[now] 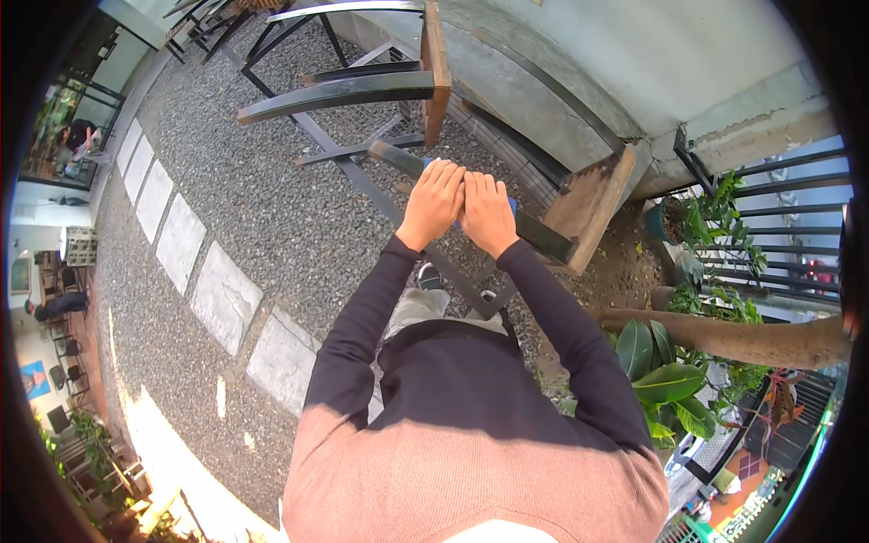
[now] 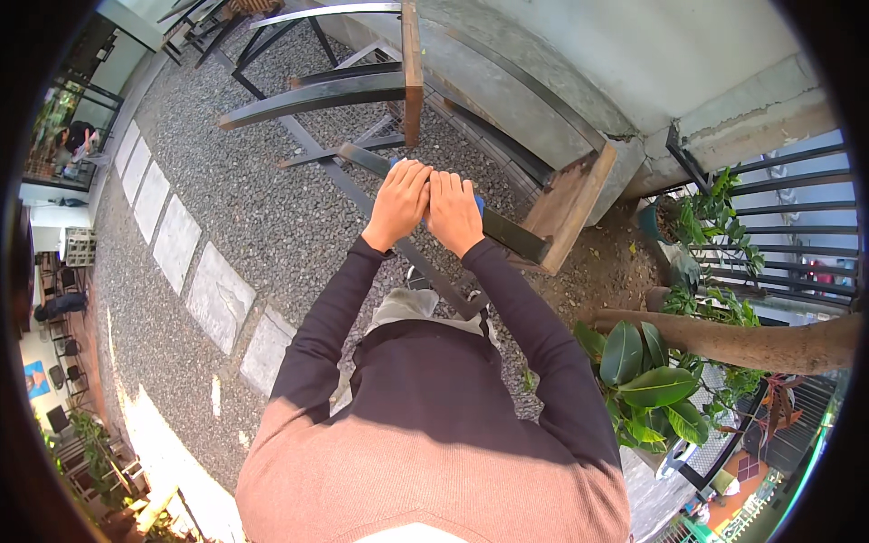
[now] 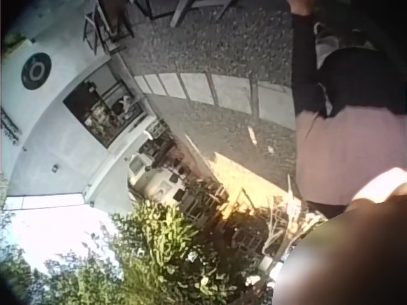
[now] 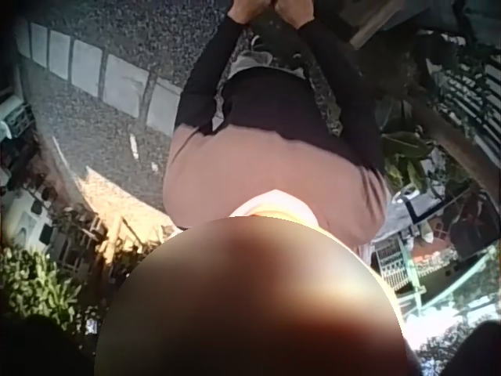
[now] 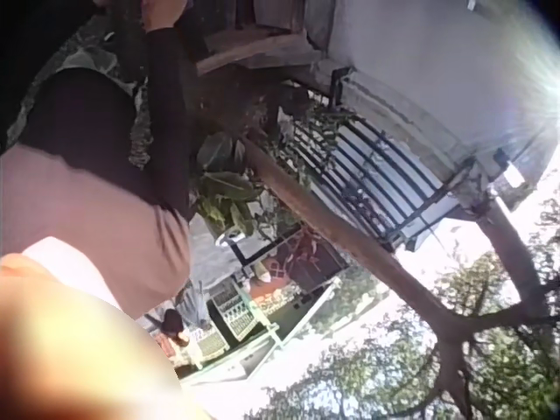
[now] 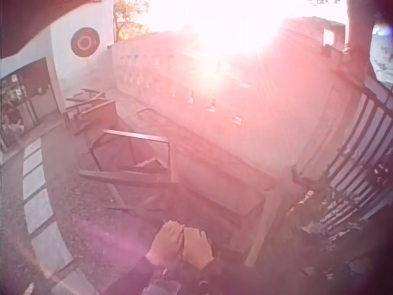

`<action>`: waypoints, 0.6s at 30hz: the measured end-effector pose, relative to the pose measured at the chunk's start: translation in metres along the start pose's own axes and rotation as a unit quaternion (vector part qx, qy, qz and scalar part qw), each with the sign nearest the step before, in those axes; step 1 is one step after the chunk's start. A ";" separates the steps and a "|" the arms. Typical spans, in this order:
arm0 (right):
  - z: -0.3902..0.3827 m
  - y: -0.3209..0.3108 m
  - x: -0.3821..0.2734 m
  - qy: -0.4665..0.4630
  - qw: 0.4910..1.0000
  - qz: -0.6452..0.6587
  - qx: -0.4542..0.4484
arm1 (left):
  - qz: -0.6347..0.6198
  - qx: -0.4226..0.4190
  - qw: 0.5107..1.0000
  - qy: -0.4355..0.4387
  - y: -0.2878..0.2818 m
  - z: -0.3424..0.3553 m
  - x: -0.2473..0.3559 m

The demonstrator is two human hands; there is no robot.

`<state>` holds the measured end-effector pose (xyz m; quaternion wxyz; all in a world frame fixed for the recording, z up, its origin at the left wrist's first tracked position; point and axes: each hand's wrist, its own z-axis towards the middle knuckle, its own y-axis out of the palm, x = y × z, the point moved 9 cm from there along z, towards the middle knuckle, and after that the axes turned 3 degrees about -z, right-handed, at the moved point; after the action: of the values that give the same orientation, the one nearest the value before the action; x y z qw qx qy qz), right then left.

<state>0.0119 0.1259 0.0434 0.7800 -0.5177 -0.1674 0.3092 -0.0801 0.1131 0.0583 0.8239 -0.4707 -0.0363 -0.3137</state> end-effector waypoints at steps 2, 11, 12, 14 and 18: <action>0.008 0.005 -0.003 -0.002 1.000 0.000 -0.006 | 0.003 0.002 1.000 -0.001 -0.004 0.001 -0.009; 0.005 0.008 -0.008 -0.003 0.999 0.019 -0.029 | 0.032 0.013 0.998 -0.048 0.002 -0.004 -0.008; 0.003 0.005 -0.005 -0.003 0.999 0.019 -0.028 | 0.039 0.016 0.998 -0.055 0.003 -0.002 -0.005; -0.003 0.001 0.001 -0.002 0.999 0.007 -0.036 | 0.038 0.015 0.997 -0.059 0.007 0.002 0.004; -0.024 -0.008 0.021 0.004 1.000 0.026 -0.004 | 0.048 0.008 0.997 -0.053 0.020 0.005 0.030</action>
<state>0.0438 0.1203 0.0393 0.7703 -0.5264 -0.1516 0.3264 -0.0438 0.1099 0.0571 0.8386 -0.4816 -0.0599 -0.2475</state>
